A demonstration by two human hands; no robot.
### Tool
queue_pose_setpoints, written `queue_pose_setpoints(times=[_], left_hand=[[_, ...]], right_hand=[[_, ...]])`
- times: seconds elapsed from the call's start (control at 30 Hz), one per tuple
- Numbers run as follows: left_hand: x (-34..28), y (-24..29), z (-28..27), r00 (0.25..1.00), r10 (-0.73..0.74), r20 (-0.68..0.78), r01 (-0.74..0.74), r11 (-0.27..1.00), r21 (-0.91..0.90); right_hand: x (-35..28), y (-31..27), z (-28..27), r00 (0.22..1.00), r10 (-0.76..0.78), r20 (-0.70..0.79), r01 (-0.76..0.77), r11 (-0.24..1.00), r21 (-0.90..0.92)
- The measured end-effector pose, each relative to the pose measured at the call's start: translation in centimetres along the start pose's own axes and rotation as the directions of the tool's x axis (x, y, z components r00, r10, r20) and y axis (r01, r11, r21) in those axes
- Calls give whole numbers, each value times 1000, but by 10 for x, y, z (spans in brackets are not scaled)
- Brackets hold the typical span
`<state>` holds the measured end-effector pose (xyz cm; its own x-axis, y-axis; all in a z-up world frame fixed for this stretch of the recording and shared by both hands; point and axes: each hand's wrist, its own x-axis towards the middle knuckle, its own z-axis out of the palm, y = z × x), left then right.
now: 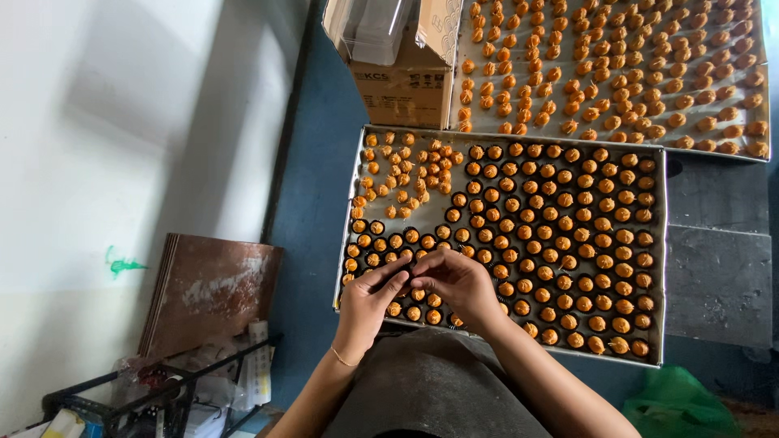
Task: The person places small round pastries into black paper liners on a metal baking tray. They pick up each pastry from a pile on the tray and insert it into an empty liner, working systematically across the tray.
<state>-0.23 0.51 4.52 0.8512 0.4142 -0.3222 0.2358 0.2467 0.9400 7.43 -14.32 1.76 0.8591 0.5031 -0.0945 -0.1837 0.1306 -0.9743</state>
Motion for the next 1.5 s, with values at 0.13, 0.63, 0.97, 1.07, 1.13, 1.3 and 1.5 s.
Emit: queue_pose_setpoints(times=[0.13, 0.63, 0.97, 1.07, 1.13, 1.3, 1.5], left_hand=[[-2, 4, -1, 1000, 0, 3, 0, 998, 62], [-4, 12, -1, 996, 84, -7, -81, 982, 169], [-6, 13, -4, 998, 68, -7, -66, 984, 168], [-5, 7, -4, 999, 41, -21, -37, 986, 164], [-2, 2, -3, 999, 15, -31, -10, 991, 132], [-1, -6, -4, 998, -7, -56, 18, 983, 185], [-5, 6, -3, 997, -7, -83, 29, 963, 268]], right_hand=[[-1, -9, -1, 998, 63, -23, -62, 997, 37], [0, -4, -4, 989, 151, -10, -148, 980, 134], [-1, -7, -1, 998, -29, -49, 29, 1000, -12], [1, -10, -3, 980, -198, -6, 191, 951, -242], [2, -11, -3, 953, -299, 50, 296, 880, -373], [0, -16, -1, 899, -423, 116, 417, 741, -526], [0, -19, -4, 848, -461, 261, 501, 539, -677]])
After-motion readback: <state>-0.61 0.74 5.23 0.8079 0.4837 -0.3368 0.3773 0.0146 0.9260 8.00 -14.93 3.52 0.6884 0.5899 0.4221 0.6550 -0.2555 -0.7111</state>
